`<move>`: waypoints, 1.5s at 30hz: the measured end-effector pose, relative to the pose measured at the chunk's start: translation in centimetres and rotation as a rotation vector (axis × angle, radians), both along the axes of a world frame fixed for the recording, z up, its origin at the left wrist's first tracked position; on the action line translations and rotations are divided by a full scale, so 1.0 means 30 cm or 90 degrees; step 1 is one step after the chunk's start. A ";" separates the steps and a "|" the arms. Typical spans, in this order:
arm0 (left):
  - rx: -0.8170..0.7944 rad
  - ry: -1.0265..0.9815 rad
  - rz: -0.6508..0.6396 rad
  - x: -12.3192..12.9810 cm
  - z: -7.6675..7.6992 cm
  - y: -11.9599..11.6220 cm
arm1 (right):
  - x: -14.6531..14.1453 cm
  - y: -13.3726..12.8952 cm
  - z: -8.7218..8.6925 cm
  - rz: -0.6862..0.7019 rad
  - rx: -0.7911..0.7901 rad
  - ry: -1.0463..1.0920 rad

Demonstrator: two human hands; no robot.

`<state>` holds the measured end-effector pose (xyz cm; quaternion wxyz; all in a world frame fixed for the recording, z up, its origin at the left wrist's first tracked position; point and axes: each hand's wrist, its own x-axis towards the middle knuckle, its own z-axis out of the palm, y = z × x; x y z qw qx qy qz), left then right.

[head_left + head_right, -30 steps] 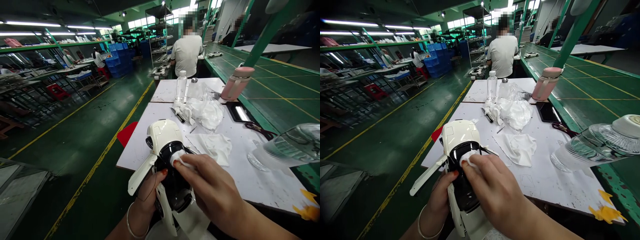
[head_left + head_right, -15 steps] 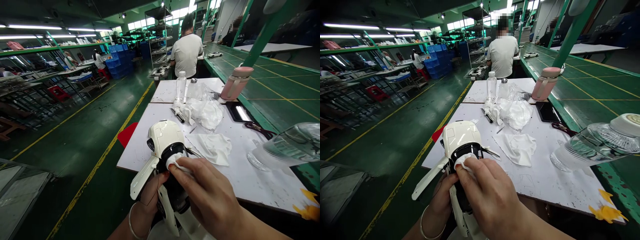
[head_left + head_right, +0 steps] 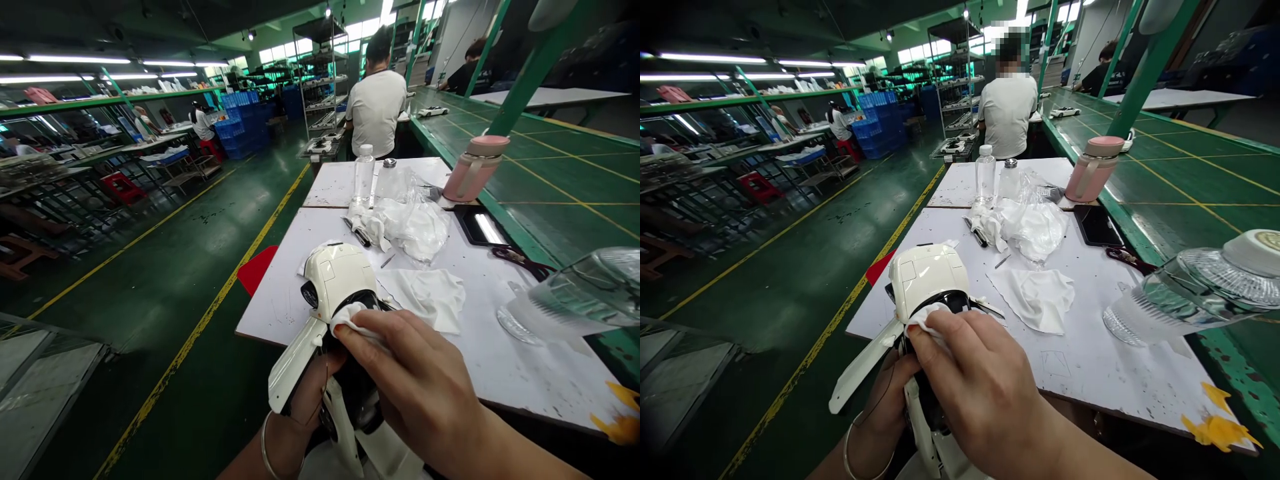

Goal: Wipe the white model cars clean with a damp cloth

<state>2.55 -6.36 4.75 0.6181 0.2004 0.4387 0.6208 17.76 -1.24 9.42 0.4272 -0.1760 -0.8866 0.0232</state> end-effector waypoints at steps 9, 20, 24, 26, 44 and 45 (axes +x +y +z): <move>0.038 0.044 0.009 0.004 0.002 -0.022 | 0.021 0.025 -0.024 -0.089 0.006 0.011; 0.056 0.081 0.037 -0.004 0.007 -0.025 | 0.016 0.015 -0.015 -0.059 0.006 0.014; 0.075 -0.050 0.035 -0.002 -0.026 -0.022 | 0.044 0.032 -0.043 -0.116 -0.011 0.016; 0.099 -0.077 0.025 -0.005 -0.028 -0.019 | 0.056 0.035 -0.058 -0.131 -0.017 0.021; 0.060 -0.015 0.080 -0.027 -0.057 -0.046 | 0.076 -0.015 -0.071 -0.072 -0.018 0.033; 0.071 -0.009 0.089 -0.030 -0.062 -0.046 | 0.080 -0.013 -0.076 -0.094 -0.021 0.033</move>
